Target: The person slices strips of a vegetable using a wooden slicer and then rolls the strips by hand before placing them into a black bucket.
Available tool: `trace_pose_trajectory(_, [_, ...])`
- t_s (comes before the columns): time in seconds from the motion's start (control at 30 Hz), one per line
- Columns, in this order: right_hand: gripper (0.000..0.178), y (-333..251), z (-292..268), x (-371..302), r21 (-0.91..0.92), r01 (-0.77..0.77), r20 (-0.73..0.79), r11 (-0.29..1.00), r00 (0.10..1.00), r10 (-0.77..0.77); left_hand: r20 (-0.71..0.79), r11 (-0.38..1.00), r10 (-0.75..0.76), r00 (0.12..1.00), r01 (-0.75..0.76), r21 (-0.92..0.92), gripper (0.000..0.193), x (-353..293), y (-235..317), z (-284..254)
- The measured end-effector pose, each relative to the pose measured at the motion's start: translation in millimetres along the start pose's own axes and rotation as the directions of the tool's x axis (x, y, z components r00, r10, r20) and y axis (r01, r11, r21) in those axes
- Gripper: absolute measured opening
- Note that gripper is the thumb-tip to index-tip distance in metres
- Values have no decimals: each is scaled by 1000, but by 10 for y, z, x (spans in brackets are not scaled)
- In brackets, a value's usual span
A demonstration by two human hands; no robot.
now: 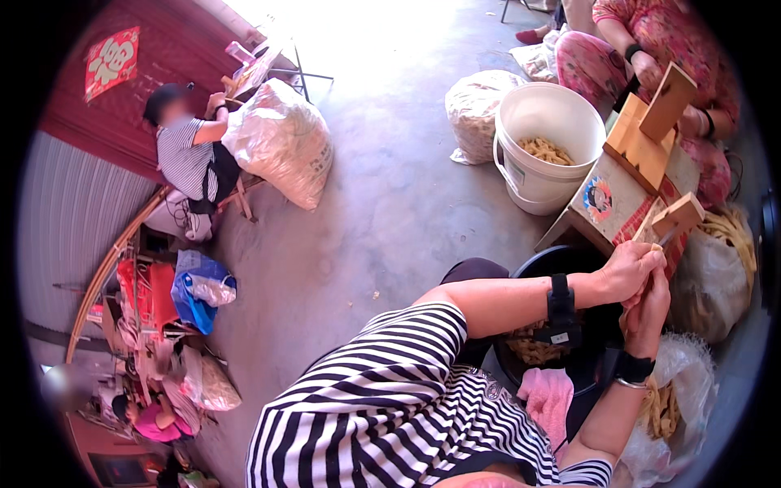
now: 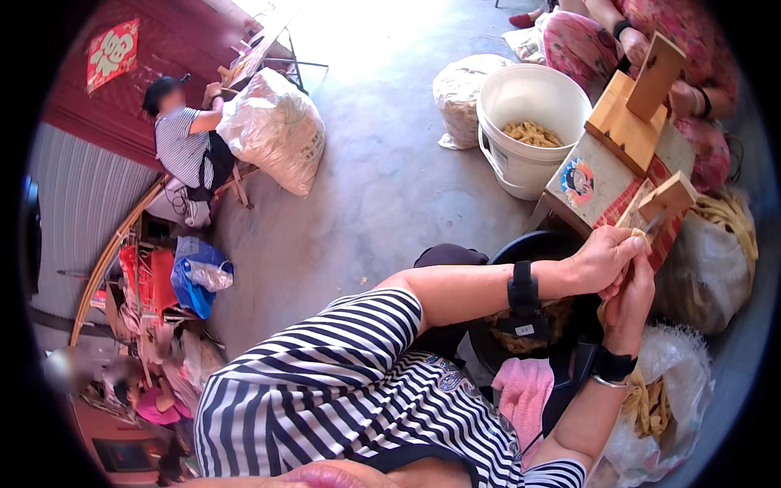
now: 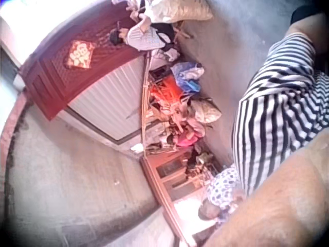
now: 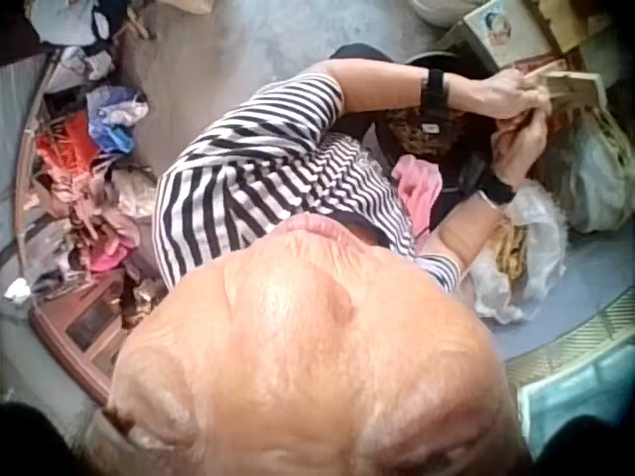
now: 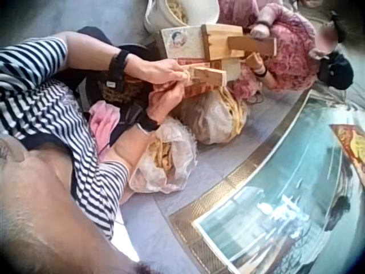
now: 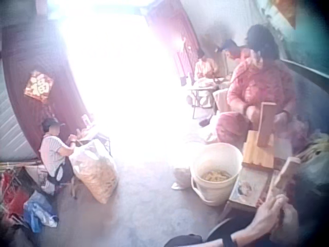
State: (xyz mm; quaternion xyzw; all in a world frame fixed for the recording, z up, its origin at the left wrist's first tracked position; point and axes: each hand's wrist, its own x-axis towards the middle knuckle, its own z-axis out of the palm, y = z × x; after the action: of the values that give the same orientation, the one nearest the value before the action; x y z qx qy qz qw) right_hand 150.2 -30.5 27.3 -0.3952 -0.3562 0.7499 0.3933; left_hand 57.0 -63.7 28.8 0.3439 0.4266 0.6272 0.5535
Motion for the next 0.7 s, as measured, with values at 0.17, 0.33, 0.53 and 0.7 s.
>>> trace_pose_trajectory(0.17, [23, -95, -38, -73, -374, 146, 253, 916, 966, -51, -255, 863, 37, 966, -159, -479, 35, 124, 213, 6])
trace_pose_trajectory(0.33, [22, -153, -96, -147, -524, 220, 330, 823, 943, -42, -440, 822, 462, 770, -558, -115, 28, 311, 251, -315])
trace_pose_trajectory(0.53, [26, -121, -3, -233, 13, 326, 395, 945, 867, -305, 188, 371, 846, 499, -804, 465, 13, -120, 479, -174])
trace_pose_trajectory(0.7, [36, 67, -165, -99, -642, 617, 261, 455, 734, -627, 76, 712, 624, 778, -606, 354, 19, -196, 262, 33])
